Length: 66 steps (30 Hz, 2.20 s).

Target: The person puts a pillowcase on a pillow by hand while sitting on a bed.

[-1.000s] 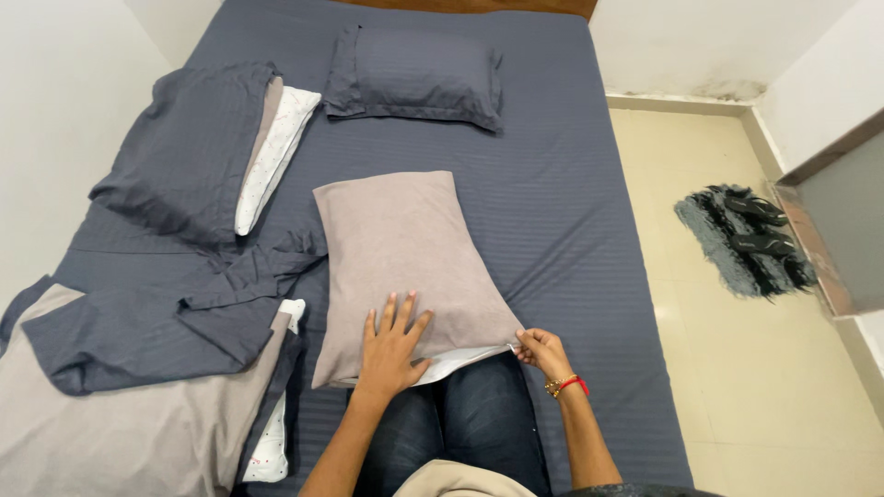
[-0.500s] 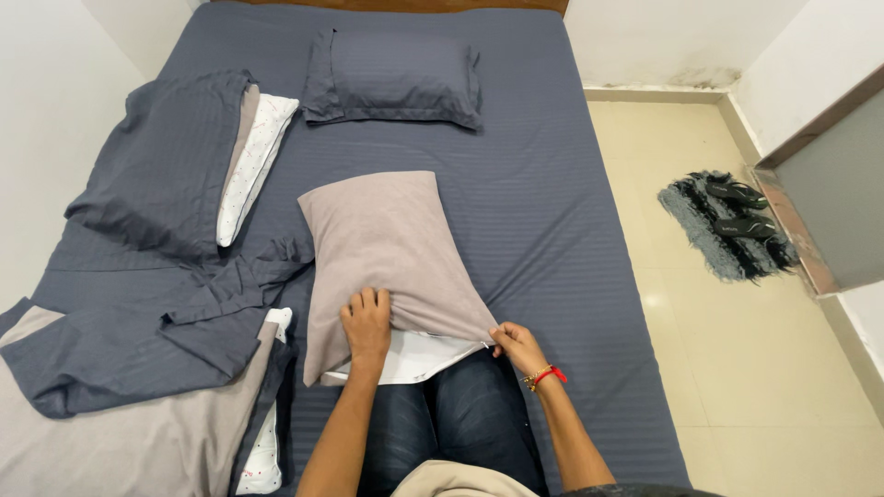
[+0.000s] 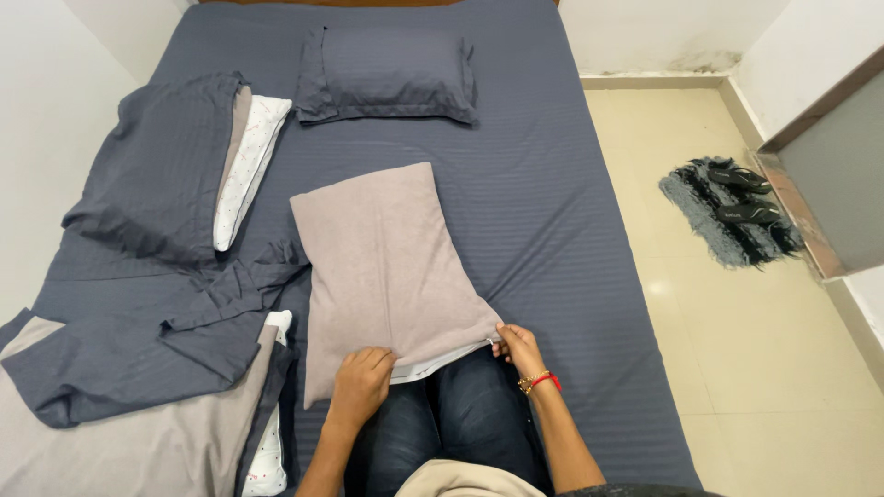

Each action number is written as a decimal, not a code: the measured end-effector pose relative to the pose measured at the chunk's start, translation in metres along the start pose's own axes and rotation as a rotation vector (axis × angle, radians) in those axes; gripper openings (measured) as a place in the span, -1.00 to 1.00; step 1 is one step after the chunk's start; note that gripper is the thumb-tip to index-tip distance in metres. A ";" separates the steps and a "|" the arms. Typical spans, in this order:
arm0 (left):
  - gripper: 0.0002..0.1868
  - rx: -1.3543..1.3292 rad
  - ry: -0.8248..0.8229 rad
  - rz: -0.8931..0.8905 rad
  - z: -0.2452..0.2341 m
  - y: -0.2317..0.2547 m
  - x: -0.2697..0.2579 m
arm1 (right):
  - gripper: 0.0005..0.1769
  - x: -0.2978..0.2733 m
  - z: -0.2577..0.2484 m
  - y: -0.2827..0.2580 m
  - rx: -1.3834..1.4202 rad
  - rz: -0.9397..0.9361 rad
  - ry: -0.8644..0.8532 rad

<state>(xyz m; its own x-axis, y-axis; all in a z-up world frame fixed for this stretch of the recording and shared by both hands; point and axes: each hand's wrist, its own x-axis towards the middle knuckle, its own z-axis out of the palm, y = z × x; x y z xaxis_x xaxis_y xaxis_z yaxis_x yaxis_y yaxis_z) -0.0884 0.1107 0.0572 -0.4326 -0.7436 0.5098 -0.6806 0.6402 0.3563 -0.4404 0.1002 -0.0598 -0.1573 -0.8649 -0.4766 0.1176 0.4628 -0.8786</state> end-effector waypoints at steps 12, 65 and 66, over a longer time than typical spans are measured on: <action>-0.74 -0.446 -0.230 -0.501 0.052 0.110 0.064 | -0.56 0.003 0.007 0.030 0.054 -0.130 0.046; -0.84 -0.140 0.000 -0.586 0.087 0.101 0.036 | -0.90 -0.091 0.079 -0.056 -1.021 -0.986 0.463; -0.82 -0.124 0.013 -0.613 0.085 0.098 0.034 | -0.90 -0.090 0.078 -0.055 -1.005 -0.957 0.490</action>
<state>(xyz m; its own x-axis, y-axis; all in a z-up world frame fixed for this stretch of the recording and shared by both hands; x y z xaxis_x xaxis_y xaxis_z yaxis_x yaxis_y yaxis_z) -0.2199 0.1316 0.0429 0.0223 -0.9809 0.1930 -0.7286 0.1163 0.6750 -0.3559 0.1372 0.0339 -0.1144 -0.8564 0.5035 -0.9039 -0.1205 -0.4103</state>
